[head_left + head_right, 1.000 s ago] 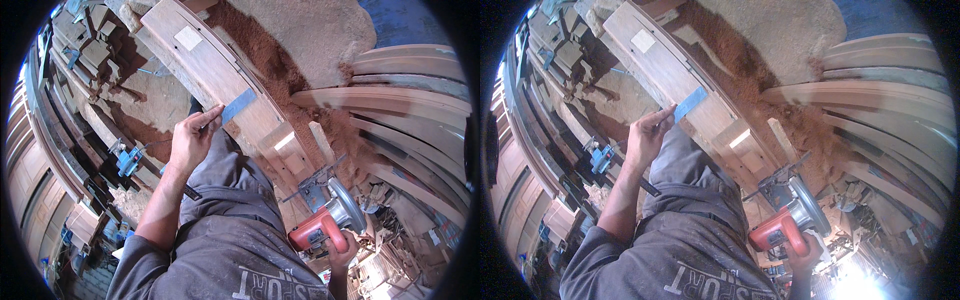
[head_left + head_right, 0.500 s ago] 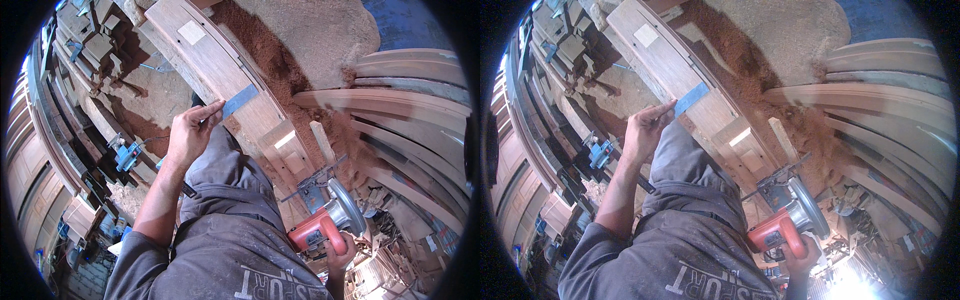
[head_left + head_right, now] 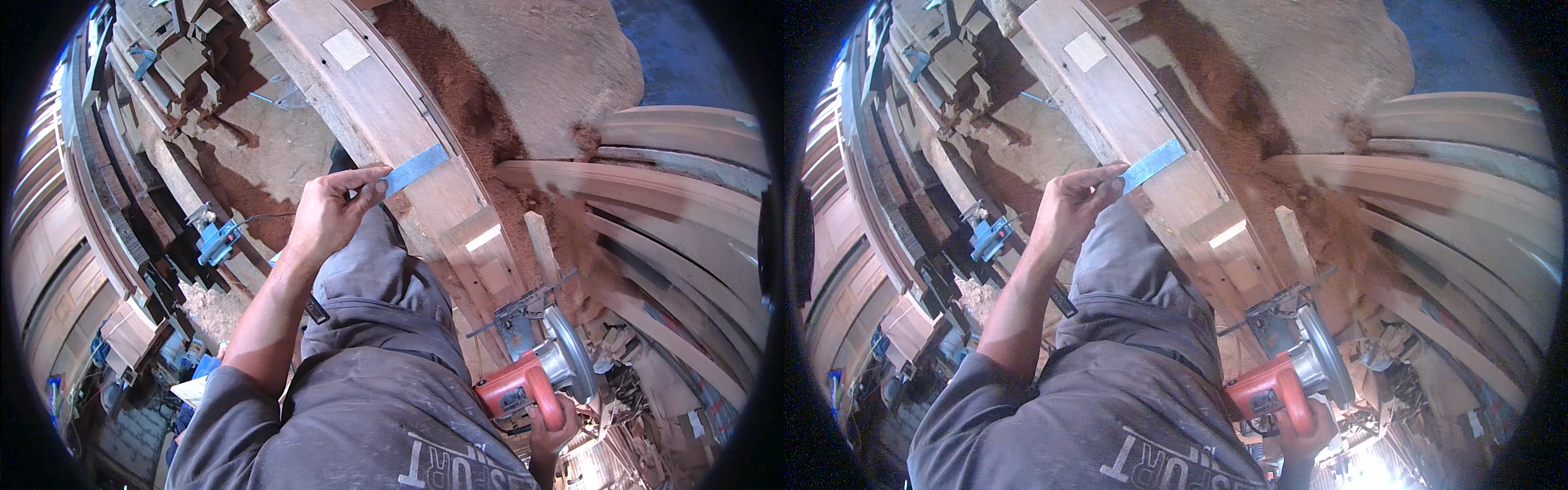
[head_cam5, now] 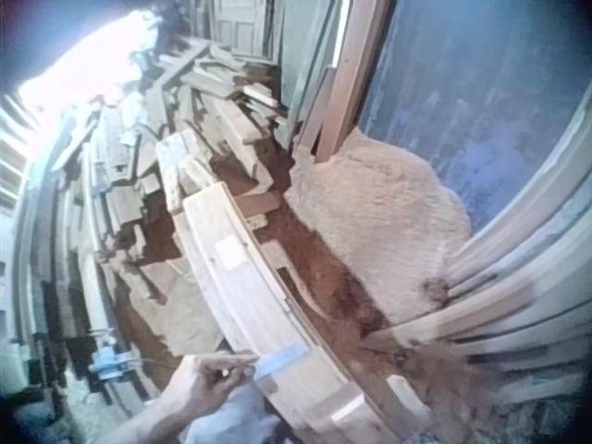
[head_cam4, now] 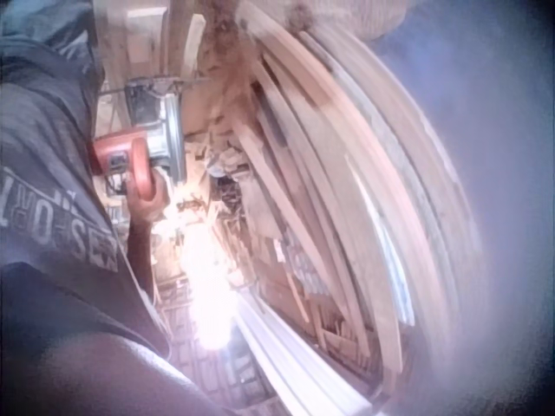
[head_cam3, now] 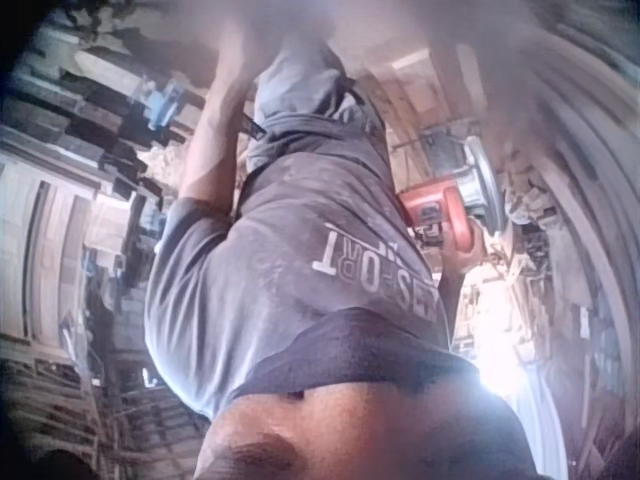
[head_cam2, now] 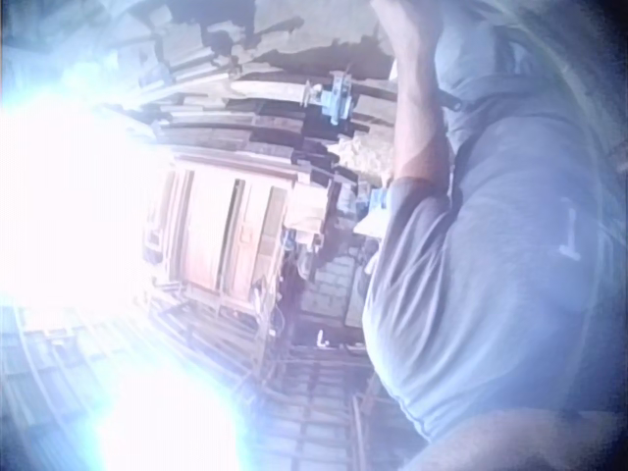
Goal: The person measures and marks a wooden plank with a metal ruler, then uses a circular saw to cut the plank. After cutting, the person stacks the cut piece with other planks and continues to measure and cut additional pieces.
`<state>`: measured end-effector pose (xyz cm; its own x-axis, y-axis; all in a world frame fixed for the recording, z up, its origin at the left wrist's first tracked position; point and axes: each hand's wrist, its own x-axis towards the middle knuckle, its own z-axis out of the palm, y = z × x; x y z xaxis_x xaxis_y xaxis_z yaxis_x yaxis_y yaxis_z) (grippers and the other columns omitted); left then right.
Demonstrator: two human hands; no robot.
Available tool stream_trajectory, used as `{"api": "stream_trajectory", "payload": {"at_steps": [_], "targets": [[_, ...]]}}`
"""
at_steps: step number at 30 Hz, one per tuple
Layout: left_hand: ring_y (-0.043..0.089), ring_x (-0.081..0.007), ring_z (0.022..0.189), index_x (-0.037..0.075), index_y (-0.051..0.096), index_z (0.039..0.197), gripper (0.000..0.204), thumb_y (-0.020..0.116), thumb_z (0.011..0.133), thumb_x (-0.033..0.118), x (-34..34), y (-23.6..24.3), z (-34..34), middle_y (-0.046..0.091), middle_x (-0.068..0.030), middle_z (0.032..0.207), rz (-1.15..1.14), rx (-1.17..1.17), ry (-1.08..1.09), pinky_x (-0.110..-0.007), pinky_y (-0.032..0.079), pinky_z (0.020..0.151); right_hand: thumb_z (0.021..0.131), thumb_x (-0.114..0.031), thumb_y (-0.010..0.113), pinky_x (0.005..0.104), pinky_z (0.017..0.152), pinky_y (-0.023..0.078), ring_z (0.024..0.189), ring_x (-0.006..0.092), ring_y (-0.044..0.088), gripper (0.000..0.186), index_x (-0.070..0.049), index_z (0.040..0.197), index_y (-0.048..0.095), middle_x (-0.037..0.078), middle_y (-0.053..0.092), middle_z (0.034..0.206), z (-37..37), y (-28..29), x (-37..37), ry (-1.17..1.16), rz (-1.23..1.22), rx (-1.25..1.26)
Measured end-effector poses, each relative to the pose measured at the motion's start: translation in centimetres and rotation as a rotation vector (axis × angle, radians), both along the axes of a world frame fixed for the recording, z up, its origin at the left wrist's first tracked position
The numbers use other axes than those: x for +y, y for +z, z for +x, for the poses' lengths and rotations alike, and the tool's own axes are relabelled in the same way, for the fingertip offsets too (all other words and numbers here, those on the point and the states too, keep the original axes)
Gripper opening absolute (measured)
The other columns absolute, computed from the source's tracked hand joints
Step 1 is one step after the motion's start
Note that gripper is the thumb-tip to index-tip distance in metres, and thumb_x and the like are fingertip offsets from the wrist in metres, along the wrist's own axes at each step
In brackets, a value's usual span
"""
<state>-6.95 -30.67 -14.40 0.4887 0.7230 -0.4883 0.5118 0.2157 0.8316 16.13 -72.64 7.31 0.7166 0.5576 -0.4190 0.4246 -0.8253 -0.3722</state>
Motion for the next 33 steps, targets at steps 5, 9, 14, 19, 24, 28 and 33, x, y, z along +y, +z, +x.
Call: {"api": "stream_trajectory", "payload": {"at_steps": [5,9,14,19,24,28,33], "targets": [[0.050,-0.0029,0.061,0.010,0.078,0.130,0.029,0.072,0.103,0.018,1.0,2.1,0.8,0.073,0.0023,0.087,-0.150,0.102,-0.002,-0.024,0.044,0.053,0.069,-0.031,0.094,0.0431,0.072,0.055,0.075,0.0331,0.070,0.051,0.001,0.101,0.070,0.016,0.071,0.085,0.1,-0.1,-0.1,0.007,0.019,0.008],[0.048,-0.0025,0.060,0.011,0.078,0.130,0.029,0.073,0.102,0.019,1.2,2.1,0.7,0.068,0.0047,0.081,-0.157,0.108,-0.010,-0.024,0.042,0.051,0.069,-0.030,0.094,0.0434,0.073,0.055,0.074,0.0334,0.069,0.052,0.000,0.103,0.070,0.015,0.071,0.086,0.2,-0.4,-1.0,0.086,0.031,-0.039],[0.048,-0.0026,0.060,0.011,0.078,0.129,0.029,0.074,0.102,0.020,1.1,1.7,0.5,0.070,0.0039,0.083,-0.190,0.079,0.014,-0.024,0.042,0.050,0.069,-0.029,0.093,0.0442,0.072,0.054,0.074,0.0348,0.069,0.050,0.000,0.103,0.069,0.015,0.070,0.086,0.4,-0.2,-0.2,0.130,0.017,-0.035],[0.056,-0.0048,0.073,0.010,0.079,0.128,0.028,0.073,0.101,0.017,1.4,2.3,1.0,0.076,-0.0012,0.096,-0.211,0.135,0.011,-0.026,0.047,0.063,0.070,-0.029,0.092,0.0445,0.071,0.054,0.073,0.0364,0.068,0.048,0.000,0.101,0.069,0.016,0.069,0.084,0.1,-0.1,0.2,0.117,0.009,-0.056],[0.052,-0.0027,0.063,0.014,0.079,0.129,0.029,0.074,0.103,0.025,1.2,1.6,0.6,0.074,0.0021,0.089,-0.194,0.127,0.008,-0.024,0.043,0.050,0.072,-0.032,0.091,0.0458,0.075,0.055,0.078,0.0369,0.070,0.051,0.002,0.103,0.069,0.018,0.070,0.086,-0.3,0.5,1.2,0.022,-0.045,-0.005],[0.058,-0.0046,0.076,0.012,0.078,0.129,0.028,0.072,0.104,0.023,1.1,1.6,0.7,0.076,-0.0012,0.095,-0.164,0.124,-0.007,-0.025,0.048,0.063,0.070,-0.030,0.094,0.0467,0.072,0.055,0.076,0.0386,0.070,0.051,0.001,0.102,0.069,0.018,0.070,0.084,-0.7,0.1,1.6,0.046,0.028,-0.062],[0.069,-0.0088,0.096,0.007,0.078,0.126,0.026,0.072,0.104,0.019,1.3,3.3,1.4,0.081,-0.0065,0.105,-0.162,0.175,-0.016,-0.028,0.056,0.088,0.075,-0.042,0.092,0.0454,0.078,0.055,0.080,0.0363,0.070,0.058,0.003,0.103,0.068,0.018,0.071,0.088,-0.4,0.1,0.6,0.025,0.007,-0.032]]}}
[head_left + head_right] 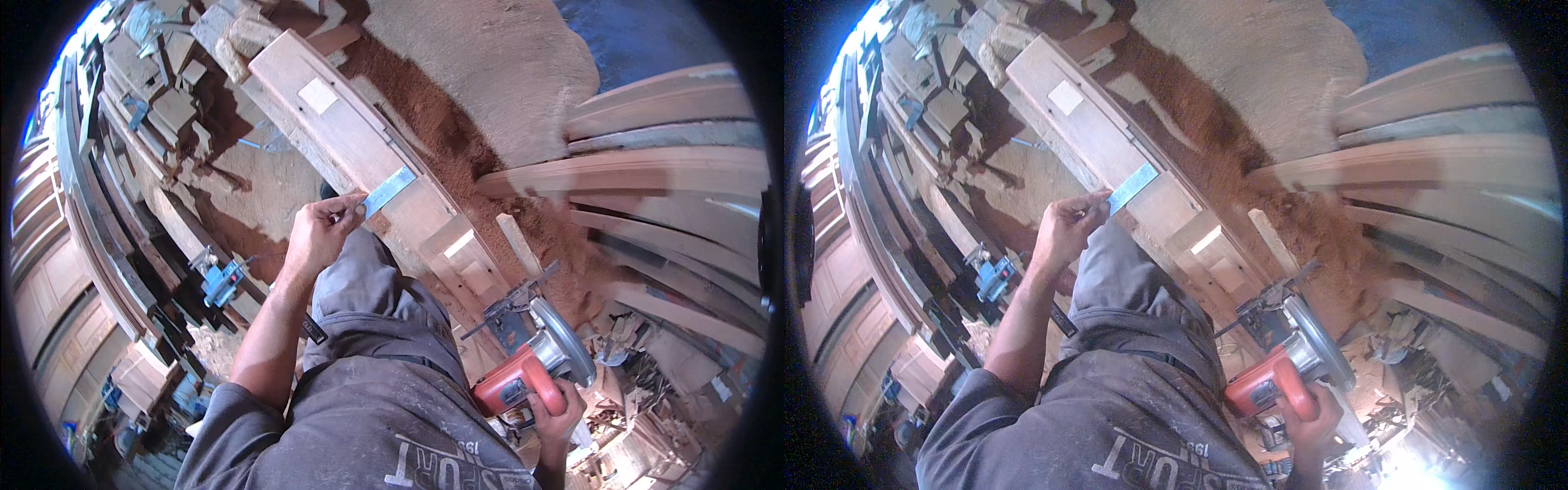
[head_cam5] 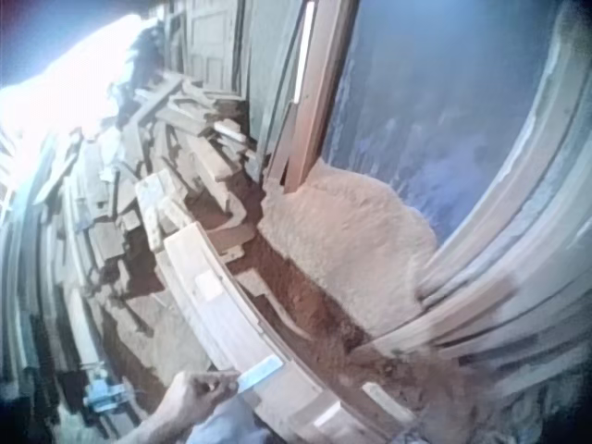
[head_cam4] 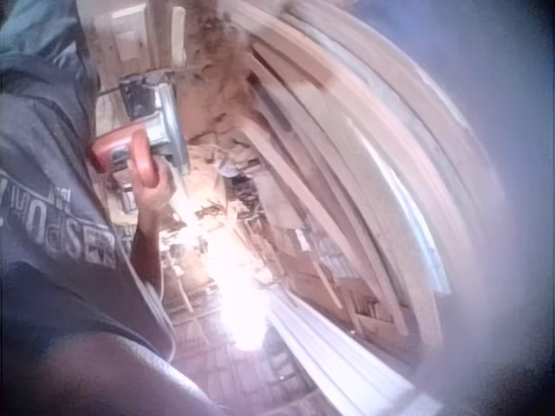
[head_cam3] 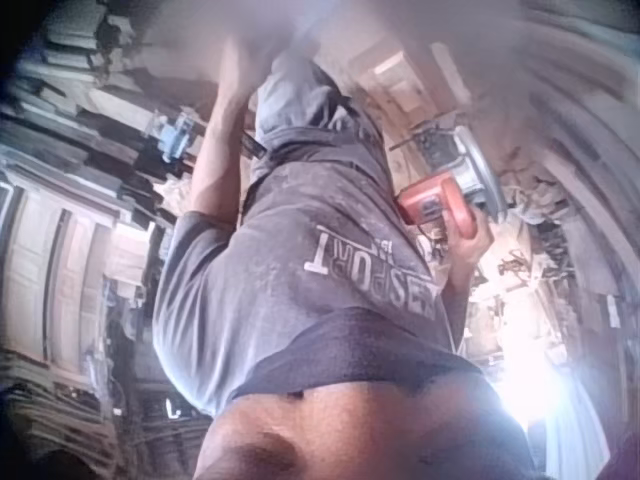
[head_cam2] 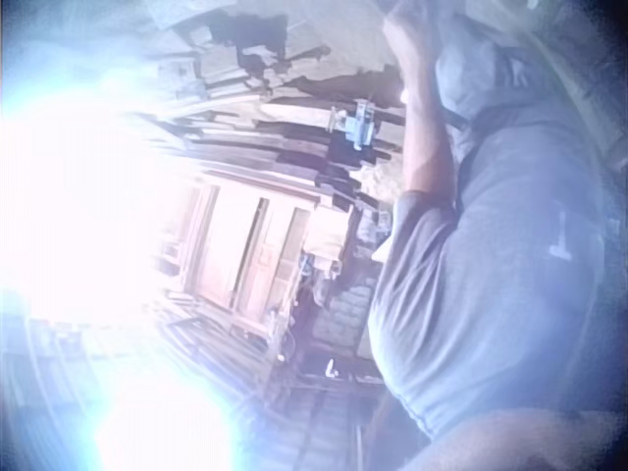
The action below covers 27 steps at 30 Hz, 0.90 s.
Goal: The person measures and marks a wooden plank with a metal ruler, then uses a circular saw to cut the plank. After cutting, the person stacks the cut piece with other planks and continues to measure and cut additional pieces.
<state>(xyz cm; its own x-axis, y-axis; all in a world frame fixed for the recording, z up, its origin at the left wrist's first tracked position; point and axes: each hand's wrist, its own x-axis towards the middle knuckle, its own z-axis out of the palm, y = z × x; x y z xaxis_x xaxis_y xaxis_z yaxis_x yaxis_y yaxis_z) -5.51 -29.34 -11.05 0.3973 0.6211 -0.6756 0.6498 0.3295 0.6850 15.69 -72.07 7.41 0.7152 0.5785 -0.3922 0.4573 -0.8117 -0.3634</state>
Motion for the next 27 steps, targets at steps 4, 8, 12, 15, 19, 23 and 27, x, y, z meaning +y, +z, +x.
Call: {"api": "stream_trajectory", "payload": {"at_steps": [4,8,12,15,19,23,27], "targets": [[0.067,-0.0069,0.090,0.007,0.078,0.128,0.027,0.071,0.105,0.020,-0.2,0.0,0.0,0.079,-0.0040,0.096,0.085,0.030,-0.075,-0.026,0.055,0.082,0.074,-0.046,0.093,0.0466,0.077,0.055,0.080,0.0386,0.070,0.058,-0.001,0.101,0.069,0.017,0.072,0.087,0.1,-0.5,-0.3,0.038,0.018,-0.071],[0.065,-0.0065,0.080,0.002,0.077,0.125,0.029,0.071,0.105,0.022,0.3,-1.3,-2.1,0.075,-0.0009,0.090,0.115,-0.129,-0.029,-0.025,0.053,0.072,0.070,-0.044,0.094,0.0478,0.077,0.054,0.080,0.0406,0.070,0.055,-0.003,0.098,0.070,0.017,0.072,0.087,0.0,-0.3,0.7,0.003,0.046,-0.055],[0.059,-0.0040,0.066,0.000,0.078,0.111,0.028,0.070,0.106,0.027,3.5,0.2,-4.5,0.070,0.0015,0.081,0.218,-0.119,0.058,-0.022,0.044,0.053,0.068,-0.039,0.096,0.0476,0.078,0.053,0.082,0.0400,0.070,0.053,-0.004,0.098,0.071,0.016,0.072,0.088,-0.2,0.3,1.3,-0.046,0.031,-0.024],[0.050,-0.0035,0.054,0.001,0.077,0.102,0.032,0.069,0.107,0.032,7.0,2.0,-5.7,0.063,0.0027,0.072,0.404,-0.136,0.111,-0.023,0.040,0.050,0.066,-0.038,0.098,0.0469,0.079,0.055,0.085,0.0386,0.073,0.055,-0.004,0.101,0.073,0.016,0.075,0.091,-0.1,0.4,1.3,-0.079,0.049,0.006],[0.051,-0.0038,0.058,0.004,0.075,0.096,0.039,0.064,0.109,0.039,11.6,5.3,-4.2,0.060,0.0033,0.071,0.601,-0.098,0.231,-0.023,0.040,0.052,0.066,-0.039,0.099,0.0464,0.081,0.056,0.089,0.0372,0.073,0.056,-0.006,0.103,0.074,0.014,0.076,0.094,-0.7,-0.1,0.8,-0.162,0.092,-0.016],[0.056,-0.0062,0.063,0.005,0.075,0.107,0.037,0.061,0.111,0.039,18.4,5.6,-4.8,0.064,0.0011,0.079,0.688,-0.264,0.392,-0.024,0.047,0.056,0.067,-0.035,0.098,0.0437,0.078,0.055,0.083,0.0378,0.072,0.053,-0.003,0.099,0.072,0.015,0.074,0.090,-1.0,0.4,1.6,-0.183,0.139,-0.037],[0.061,-0.0082,0.072,0.005,0.074,0.114,0.034,0.060,0.111,0.036,24.1,7.0,-4.6,0.068,-0.0012,0.088,0.820,-0.332,0.483,-0.025,0.052,0.063,0.064,-0.038,0.098,0.0454,0.082,0.053,0.088,0.0373,0.070,0.054,-0.006,0.099,0.072,0.014,0.073,0.092,-1.5,-0.4,1.8,-0.187,0.140,-0.102]]}}
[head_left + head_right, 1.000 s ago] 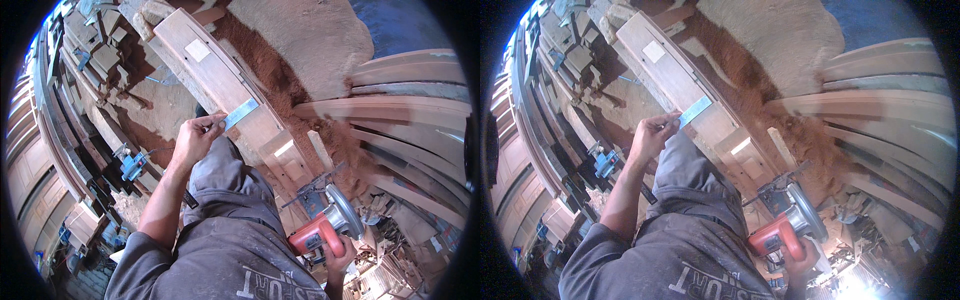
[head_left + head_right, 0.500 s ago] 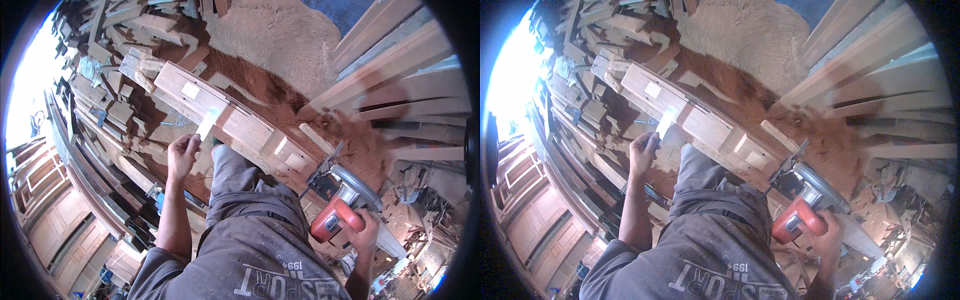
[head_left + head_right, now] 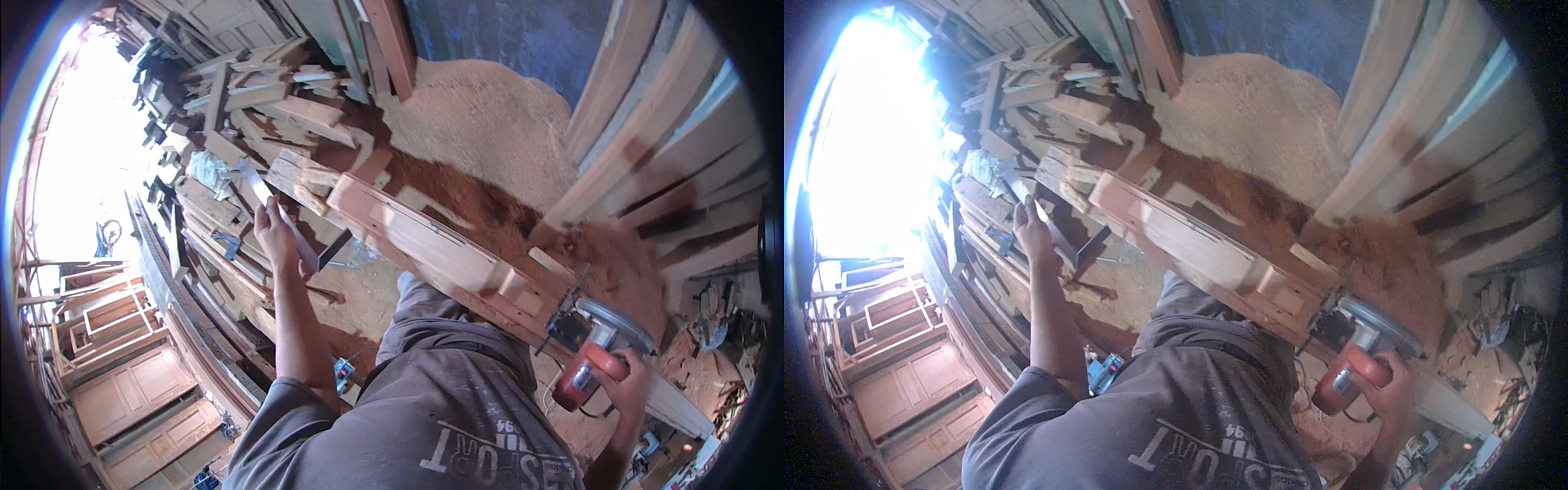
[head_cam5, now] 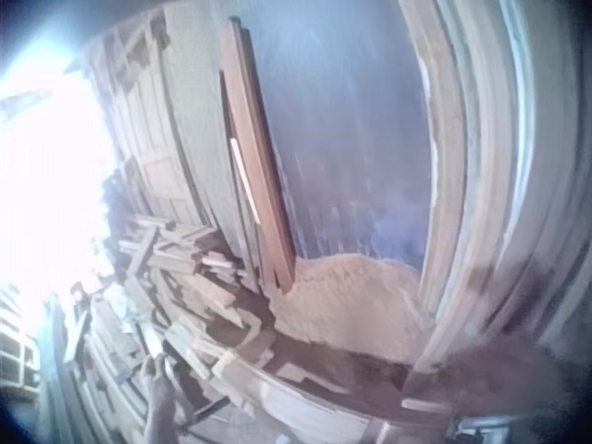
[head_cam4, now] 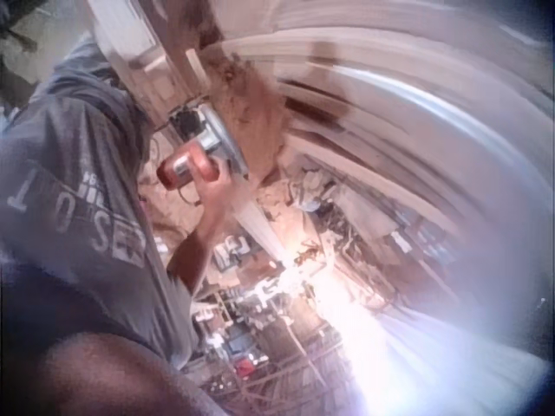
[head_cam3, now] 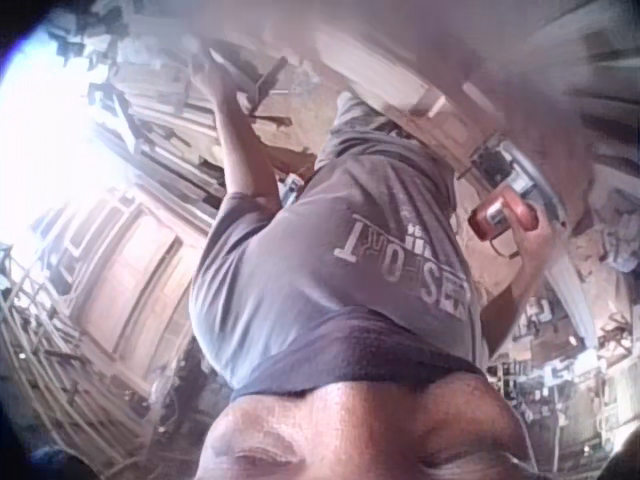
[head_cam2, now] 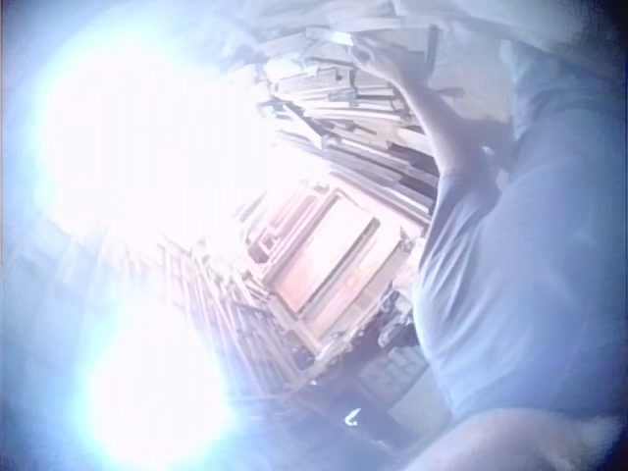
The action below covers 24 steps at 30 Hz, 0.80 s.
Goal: The person measures and marks a wooden plank with a metal ruler, then uses a circular saw to cut the plank. After cutting, the person stacks the cut piece with other planks and continues to measure and cut additional pieces.
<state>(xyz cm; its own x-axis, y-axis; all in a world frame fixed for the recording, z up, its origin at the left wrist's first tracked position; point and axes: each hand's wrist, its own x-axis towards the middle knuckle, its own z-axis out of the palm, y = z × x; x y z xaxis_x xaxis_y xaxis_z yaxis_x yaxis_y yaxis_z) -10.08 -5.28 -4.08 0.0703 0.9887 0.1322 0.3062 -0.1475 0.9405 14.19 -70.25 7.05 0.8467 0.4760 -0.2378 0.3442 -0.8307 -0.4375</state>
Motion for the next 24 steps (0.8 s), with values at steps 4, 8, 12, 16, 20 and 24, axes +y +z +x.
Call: {"api": "stream_trajectory", "payload": {"at_steps": [4,8,12,16,20,24], "targets": [[0.063,-0.0104,0.075,0.003,0.072,0.115,0.032,0.060,0.112,0.033,7.4,-1.0,0.0,0.069,-0.0026,0.091,-0.055,-0.226,0.066,-0.027,0.054,0.065,0.063,-0.035,0.097,0.0455,0.081,0.053,0.090,0.0358,0.068,0.053,-0.007,0.100,0.071,0.013,0.072,0.093,-0.8,0.1,-0.3,-0.094,-0.002,-0.003],[0.063,-0.0137,0.067,0.005,0.071,0.110,0.029,0.059,0.112,0.031,14.2,-2.4,-1.4,0.066,-0.0029,0.082,-0.111,-0.423,0.129,-0.029,0.054,0.060,0.063,-0.037,0.099,0.0434,0.085,0.055,0.095,0.0335,0.070,0.058,-0.006,0.103,0.071,0.013,0.073,0.098,-0.5,-0.6,-1.2,-0.078,-0.063,-0.009],[0.068,-0.0230,0.102,0.007,0.067,0.128,0.039,0.059,0.111,0.041,20.6,-5.2,-4.0,0.068,-0.0088,0.114,-0.201,-0.497,0.179,-0.043,0.059,0.084,0.062,-0.027,0.098,0.0431,0.085,0.054,0.094,0.0332,0.069,0.052,-0.005,0.098,0.069,0.014,0.071,0.094,-0.9,0.2,1.0,-0.176,-0.037,0.039],[0.067,-0.0217,0.091,0.014,0.067,0.123,0.033,0.055,0.112,0.042,22.8,-6.6,-2.5,0.067,-0.0050,0.103,-0.373,-0.532,0.268,-0.039,0.055,0.076,0.060,-0.020,0.099,0.0430,0.085,0.054,0.093,0.0331,0.070,0.053,-0.004,0.101,0.068,0.014,0.072,0.095,-1.1,1.3,1.9,-0.161,-0.141,-0.030],[0.064,-0.0195,0.076,0.014,0.063,0.112,0.029,0.051,0.114,0.040,26.0,-11.3,-2.7,0.062,-0.0021,0.084,-0.494,-0.751,0.308,-0.037,0.057,0.071,0.059,-0.015,0.099,0.0427,0.086,0.055,0.092,0.0318,0.070,0.056,-0.004,0.103,0.068,0.013,0.072,0.095,-2.3,2.6,3.8,-0.214,-0.103,-0.029],[0.065,-0.0221,0.081,0.016,0.059,0.110,0.024,0.050,0.114,0.038,29.4,-20.7,-3.4,0.061,-0.0027,0.090,-0.624,-0.937,0.498,-0.037,0.059,0.076,0.058,-0.014,0.100,0.0412,0.087,0.055,0.094,0.0271,0.070,0.057,-0.004,0.104,0.067,0.011,0.073,0.097,-2.4,2.3,2.1,-0.229,-0.163,-0.007]]}}
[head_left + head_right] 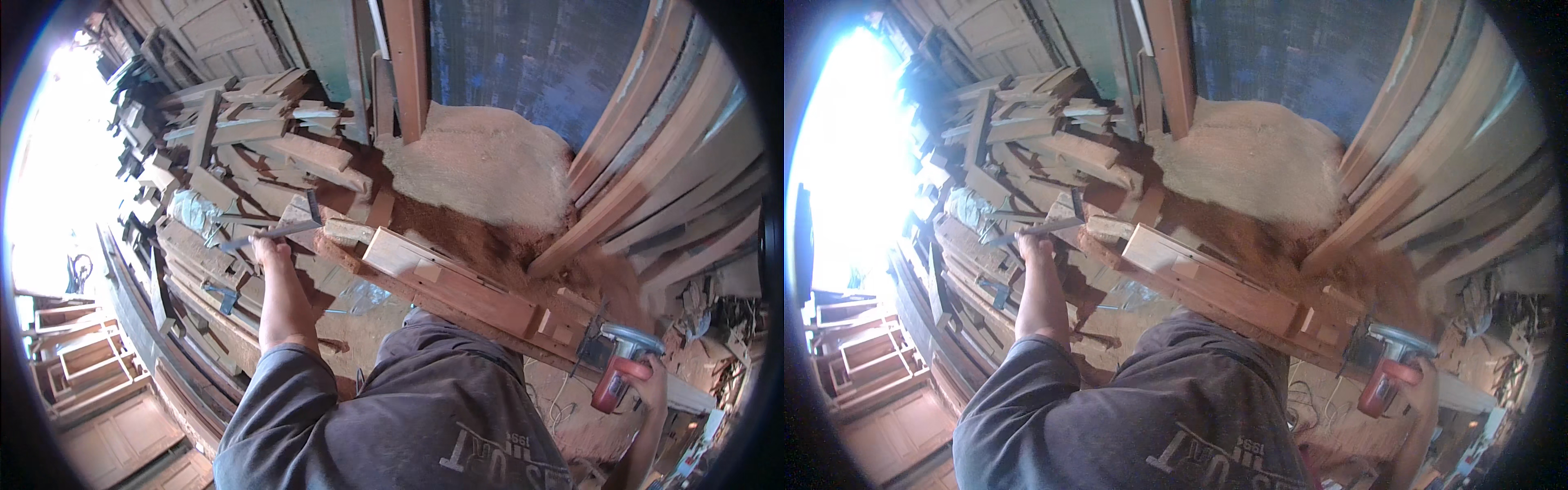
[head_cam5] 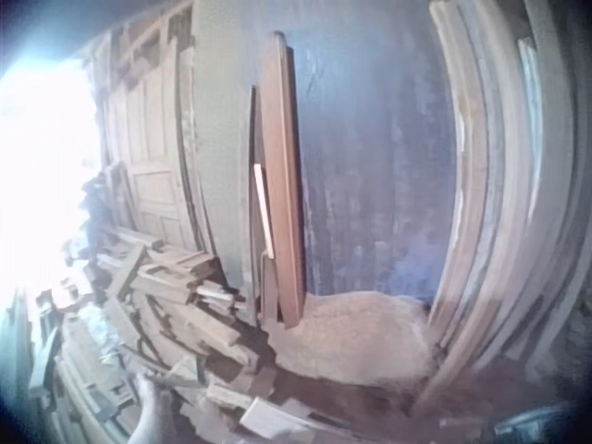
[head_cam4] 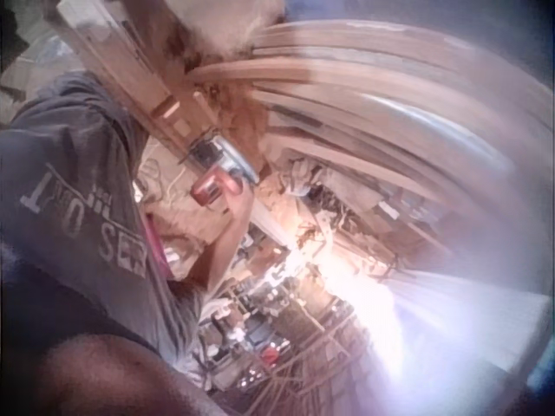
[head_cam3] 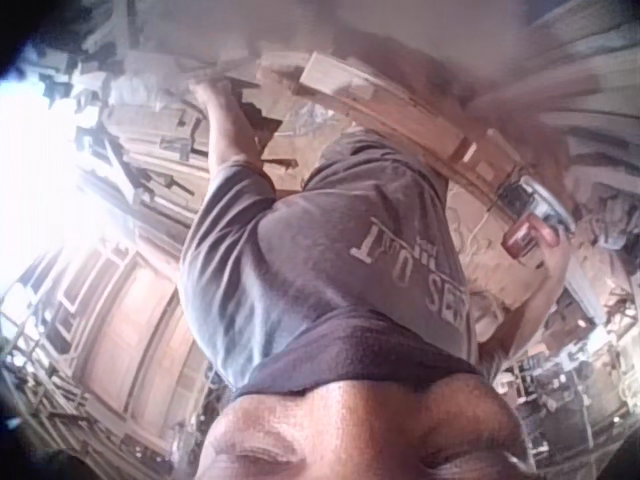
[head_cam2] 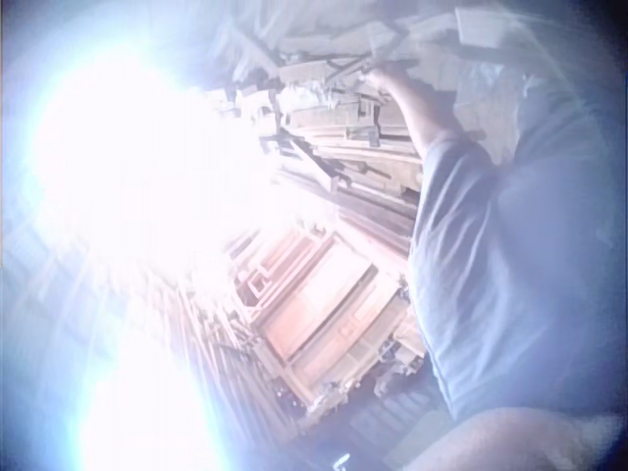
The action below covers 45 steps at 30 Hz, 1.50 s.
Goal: The person measures and marks a wooden plank with a metal ruler, then uses a circular saw to cut the plank. After cutting, the person stacks the cut piece with other planks and continues to measure and cut additional pieces.
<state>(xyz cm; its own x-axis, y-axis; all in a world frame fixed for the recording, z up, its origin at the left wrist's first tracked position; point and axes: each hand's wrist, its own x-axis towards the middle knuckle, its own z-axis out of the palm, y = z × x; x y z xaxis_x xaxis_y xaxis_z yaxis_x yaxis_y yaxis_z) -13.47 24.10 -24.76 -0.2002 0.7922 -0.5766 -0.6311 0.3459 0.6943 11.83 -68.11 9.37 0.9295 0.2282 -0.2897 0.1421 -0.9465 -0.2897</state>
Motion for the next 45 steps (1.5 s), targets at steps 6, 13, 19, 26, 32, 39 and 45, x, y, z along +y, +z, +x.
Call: {"api": "stream_trajectory", "payload": {"at_steps": [6,13,19,26,32,39,45], "targets": [[0.071,-0.0280,0.095,0.003,0.062,0.125,0.028,0.054,0.106,0.022,3.1,-6.9,-2.8,0.071,-0.0136,0.111,-0.106,-0.174,-0.246,-0.044,0.061,0.090,0.066,-0.024,0.100,0.0413,0.096,0.056,0.108,0.0258,0.073,0.063,-0.002,0.119,0.074,0.013,0.077,0.116,0.6,0.8,2.8,-0.013,0.149,0.184],[0.068,-0.0300,0.103,0.002,0.061,0.129,0.034,0.055,0.106,0.027,-3.0,-5.7,2.7,0.069,-0.0155,0.119,-0.070,0.103,-0.401,-0.046,0.058,0.094,0.068,-0.055,0.095,0.0453,0.092,0.058,0.099,0.0350,0.074,0.063,-0.008,0.108,0.081,0.019,0.077,0.111,2.9,0.2,-2.0,0.135,-0.250,0.069],[0.066,-0.0318,0.110,0.001,0.060,0.133,0.040,0.055,0.106,0.030,-10.2,-2.0,10.8,0.067,-0.0171,0.125,0.204,0.191,-0.674,-0.048,0.056,0.098,0.072,-0.059,0.089,0.0460,0.084,0.061,0.094,0.0338,0.077,0.061,-0.009,0.107,0.081,0.018,0.079,0.103,-1.4,1.8,-0.4,-0.067,-0.170,0.168],[0.064,-0.0338,0.118,-0.001,0.059,0.137,0.047,0.056,0.106,0.035,-29.0,0.4,21.9,0.064,-0.0190,0.132,0.442,0.092,-1.090,-0.050,0.054,0.103,0.077,-0.036,0.078,0.0504,0.072,0.060,0.079,0.0363,0.074,0.030,-0.008,0.087,0.073,0.015,0.073,0.080,-9.9,-2.5,1.2,0.027,-0.240,-0.267],[0.062,-0.0356,0.125,-0.002,0.058,0.140,0.053,0.056,0.106,0.038,-40.0,3.3,26.3,0.062,-0.0206,0.139,0.555,-0.040,-1.355,-0.052,0.051,0.107,0.064,-0.045,0.088,0.0467,0.062,0.053,0.064,0.0312,0.068,0.042,-0.015,0.085,0.066,0.006,0.063,0.068,-24.9,-8.7,1.5,-0.462,-0.122,-0.840],[0.058,-0.0347,0.132,-0.001,0.059,0.141,0.051,0.063,0.104,0.035,-52.8,7.0,28.3,0.060,-0.0201,0.144,0.680,-0.151,-1.934,-0.050,0.047,0.112,0.068,-0.040,0.089,0.0459,0.064,0.054,0.068,0.0308,0.071,0.043,-0.012,0.098,0.075,0.007,0.068,0.073,-34.9,-9.3,2.9,-0.777,-0.103,-0.801],[0.055,-0.0376,0.134,0.006,0.061,0.140,0.062,0.084,0.091,0.037,-68.4,18.2,25.6,0.061,-0.0177,0.139,1.788,-0.237,-2.163,-0.050,0.038,0.119,0.066,-0.033,0.085,0.0389,0.069,0.058,0.075,0.0221,0.072,0.035,-0.016,0.094,0.072,0.001,0.068,0.077,-36.1,-4.2,5.3,-0.635,-0.158,-0.593]]}}
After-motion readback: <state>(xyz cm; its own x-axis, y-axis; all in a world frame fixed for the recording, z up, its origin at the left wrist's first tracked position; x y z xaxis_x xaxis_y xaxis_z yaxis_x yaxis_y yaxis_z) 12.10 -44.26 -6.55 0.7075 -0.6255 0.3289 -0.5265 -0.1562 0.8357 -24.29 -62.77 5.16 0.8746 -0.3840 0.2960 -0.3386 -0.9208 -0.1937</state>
